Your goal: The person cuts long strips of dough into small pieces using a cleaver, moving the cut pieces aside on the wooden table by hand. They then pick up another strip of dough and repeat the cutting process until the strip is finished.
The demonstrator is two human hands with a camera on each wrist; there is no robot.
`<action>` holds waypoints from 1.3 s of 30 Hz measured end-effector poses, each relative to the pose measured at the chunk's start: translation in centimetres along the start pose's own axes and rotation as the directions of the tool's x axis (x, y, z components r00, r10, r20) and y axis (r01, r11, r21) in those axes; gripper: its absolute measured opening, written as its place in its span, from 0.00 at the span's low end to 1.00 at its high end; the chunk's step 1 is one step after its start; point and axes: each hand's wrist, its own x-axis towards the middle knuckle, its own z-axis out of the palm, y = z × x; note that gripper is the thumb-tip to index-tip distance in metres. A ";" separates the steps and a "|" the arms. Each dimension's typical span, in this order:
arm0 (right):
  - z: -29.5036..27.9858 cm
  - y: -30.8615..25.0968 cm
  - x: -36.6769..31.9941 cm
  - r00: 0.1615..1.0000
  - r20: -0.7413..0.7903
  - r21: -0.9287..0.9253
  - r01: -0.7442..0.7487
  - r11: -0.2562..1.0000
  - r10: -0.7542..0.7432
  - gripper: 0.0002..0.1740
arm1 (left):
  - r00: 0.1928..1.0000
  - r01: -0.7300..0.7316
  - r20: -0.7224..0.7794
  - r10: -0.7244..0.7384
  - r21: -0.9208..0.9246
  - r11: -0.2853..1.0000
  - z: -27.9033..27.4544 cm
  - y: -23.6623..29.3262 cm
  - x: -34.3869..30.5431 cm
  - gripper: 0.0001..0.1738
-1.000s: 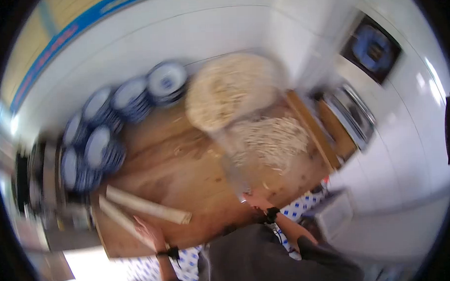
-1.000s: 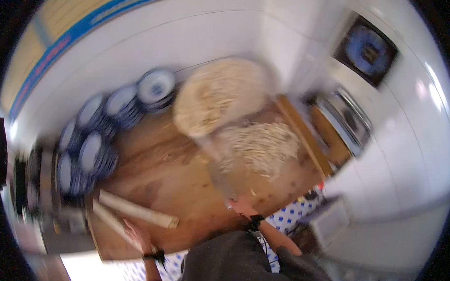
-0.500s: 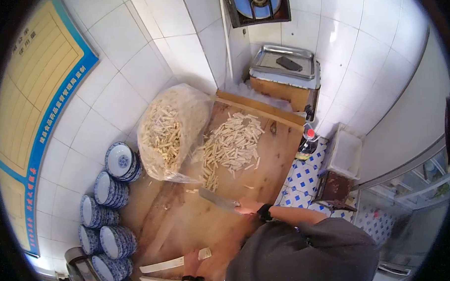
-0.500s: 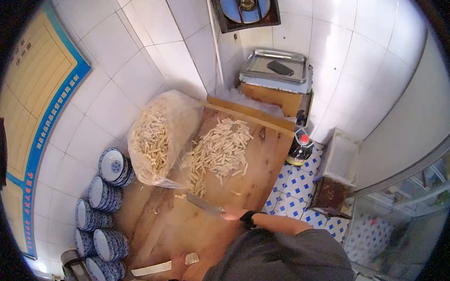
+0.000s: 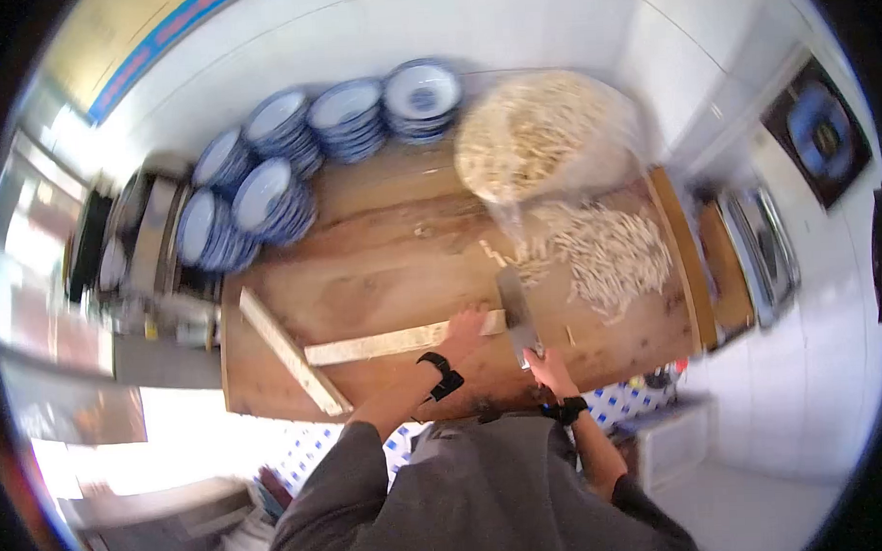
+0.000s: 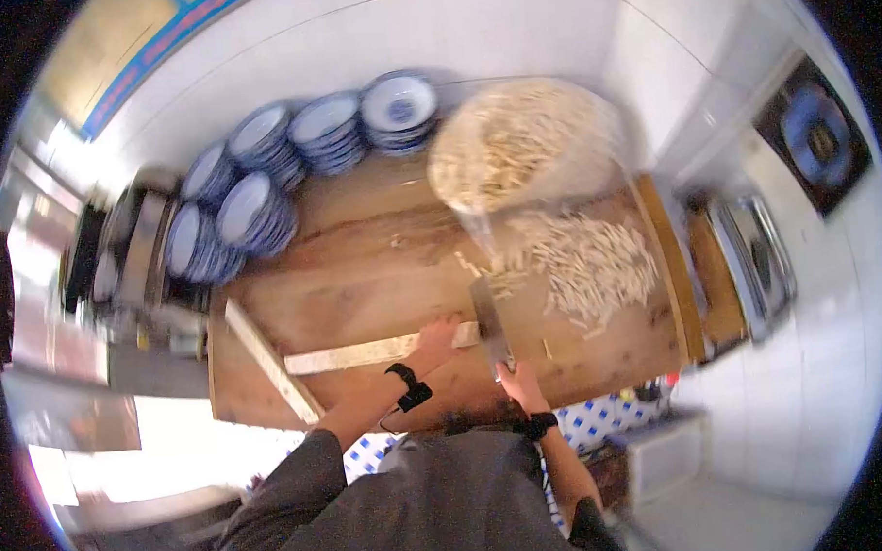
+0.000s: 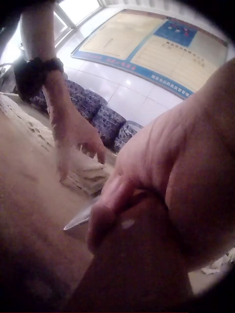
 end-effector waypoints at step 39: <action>0.1 -3.7 -1.5 0.996 -0.081 -0.047 0.021 0.999 -0.025 0.21 | 0.997 0.081 -0.034 -0.074 0.321 0.943 -9.4 -22.1 -19.2 0.24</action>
